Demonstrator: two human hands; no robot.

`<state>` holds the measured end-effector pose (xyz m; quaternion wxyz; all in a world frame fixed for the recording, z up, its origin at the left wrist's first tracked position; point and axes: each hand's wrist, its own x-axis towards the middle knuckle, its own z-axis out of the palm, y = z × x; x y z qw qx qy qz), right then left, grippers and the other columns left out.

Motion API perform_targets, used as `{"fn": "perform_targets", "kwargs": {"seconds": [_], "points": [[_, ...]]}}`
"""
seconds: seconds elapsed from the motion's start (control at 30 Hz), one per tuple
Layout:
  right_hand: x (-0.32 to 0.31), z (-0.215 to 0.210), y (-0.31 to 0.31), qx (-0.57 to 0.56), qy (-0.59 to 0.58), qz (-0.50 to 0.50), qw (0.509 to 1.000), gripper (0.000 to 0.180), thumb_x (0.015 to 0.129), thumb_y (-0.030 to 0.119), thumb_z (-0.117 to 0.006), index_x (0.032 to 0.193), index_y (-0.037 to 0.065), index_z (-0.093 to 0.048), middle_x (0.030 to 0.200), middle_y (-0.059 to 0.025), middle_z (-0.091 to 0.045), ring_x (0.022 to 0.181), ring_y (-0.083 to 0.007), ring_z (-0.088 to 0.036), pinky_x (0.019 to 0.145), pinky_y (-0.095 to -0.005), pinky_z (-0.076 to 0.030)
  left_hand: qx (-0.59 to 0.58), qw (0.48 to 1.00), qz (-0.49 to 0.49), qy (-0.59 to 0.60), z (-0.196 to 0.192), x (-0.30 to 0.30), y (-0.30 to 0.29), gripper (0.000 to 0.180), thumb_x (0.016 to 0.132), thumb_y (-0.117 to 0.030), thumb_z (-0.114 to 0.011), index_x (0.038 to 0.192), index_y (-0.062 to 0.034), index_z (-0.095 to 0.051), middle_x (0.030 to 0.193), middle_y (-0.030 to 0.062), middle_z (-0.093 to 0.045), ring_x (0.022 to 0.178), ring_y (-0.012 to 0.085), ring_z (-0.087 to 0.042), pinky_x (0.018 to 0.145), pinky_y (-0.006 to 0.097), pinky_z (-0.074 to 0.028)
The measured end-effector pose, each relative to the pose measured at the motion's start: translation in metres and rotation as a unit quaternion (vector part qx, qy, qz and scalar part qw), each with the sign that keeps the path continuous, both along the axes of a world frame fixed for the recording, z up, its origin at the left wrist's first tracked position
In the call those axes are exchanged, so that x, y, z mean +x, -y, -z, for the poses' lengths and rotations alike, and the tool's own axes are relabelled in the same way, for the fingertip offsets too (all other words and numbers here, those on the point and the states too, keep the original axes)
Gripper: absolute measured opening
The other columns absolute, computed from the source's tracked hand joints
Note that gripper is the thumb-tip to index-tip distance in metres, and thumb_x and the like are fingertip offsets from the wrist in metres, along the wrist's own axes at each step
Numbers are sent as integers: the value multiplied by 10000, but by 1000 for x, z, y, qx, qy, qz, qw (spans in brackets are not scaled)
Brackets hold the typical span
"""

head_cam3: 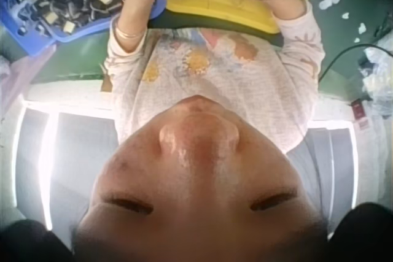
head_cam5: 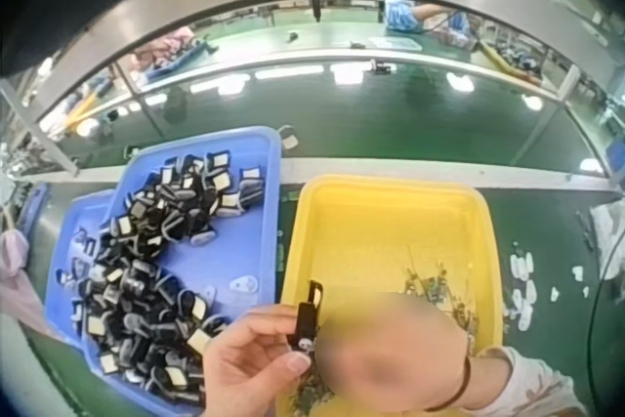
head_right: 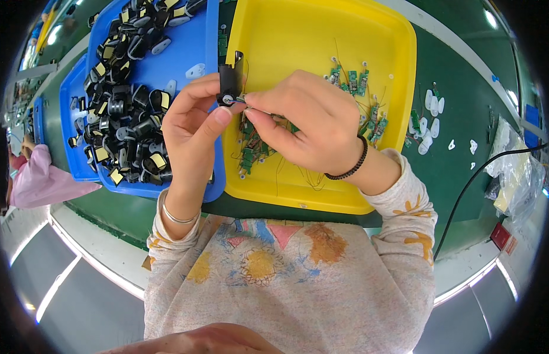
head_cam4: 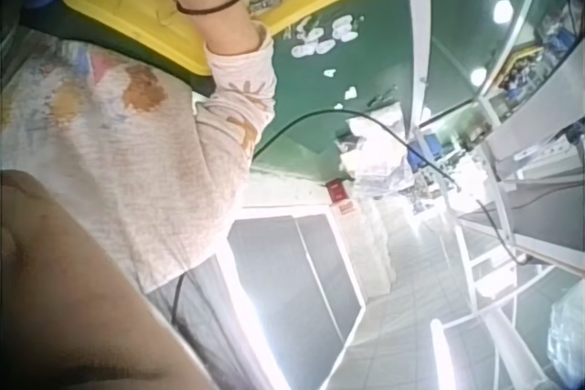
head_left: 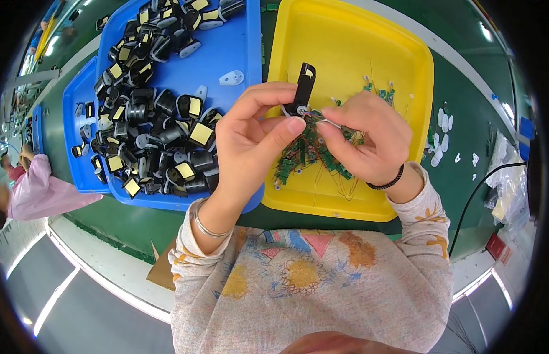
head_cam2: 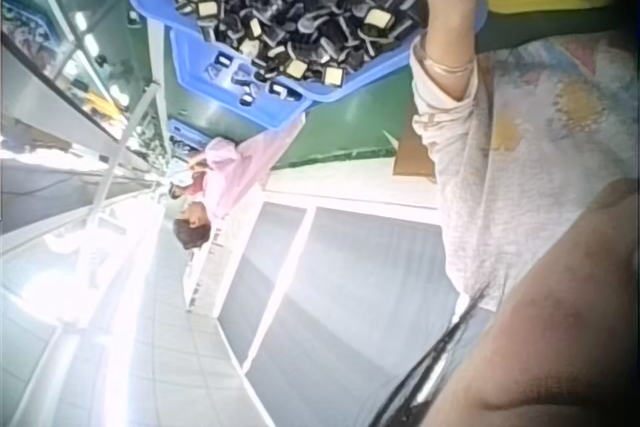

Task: The person repeatedly picks small black plastic housings from a blue bin and green circuit boards from a yellow bin, then inserts the boards into the housings by hand. The assembled units are placed back into the blue bin. The process is continuous and repetitive throughout the clip.

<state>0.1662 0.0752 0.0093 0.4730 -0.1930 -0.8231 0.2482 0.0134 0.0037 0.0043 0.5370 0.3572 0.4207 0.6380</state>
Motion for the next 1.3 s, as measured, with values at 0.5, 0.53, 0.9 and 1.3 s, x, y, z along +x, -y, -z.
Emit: {"fn": "perform_targets", "kwargs": {"seconds": [0.5, 0.53, 0.9, 1.3], "points": [[-3, 1, 6, 51, 8, 7, 999, 224, 596, -29, -690, 803, 10, -615, 613, -63, -539, 493, -188, -509, 421, -259, -403, 44, 999, -12, -20, 0, 3, 4, 233, 782, 67, -552, 1011, 61, -509, 1079, 123, -491, 972, 158, -530, 816, 274, -481], [-3, 0, 6, 49, 7, 8, 999, 220, 596, -29, -689, 798, 11, -613, 611, -63, -539, 492, -189, -508, 420, -260, -402, 48, 998, -14, -32, 0, 3, 4, 232, 779, 67, -553, 1008, 60, -511, 1080, 122, -491, 974, 160, -530, 813, 274, -483], [-4, 2, 10, 51, -1, 2, 999, 204, 606, -13, -685, 790, 32, -609, 621, -49, -530, 491, -181, -502, 405, -258, -393, -2, 999, 28, 45, 1, 1, 5, 176, 804, -3, -523, 978, 19, -505, 1047, 106, -507, 956, 156, -489, 864, 287, -374], [-6, 7, 12, 87, -22, -18, 996, 228, 590, -24, -669, 804, 26, -608, 625, -32, -515, 497, -168, -502, 406, -249, -393, 78, 995, 56, 35, 5, 0, 6, 159, 808, -23, -488, 961, 21, -482, 997, 98, -484, 957, 167, -462, 894, 309, -337]]}}
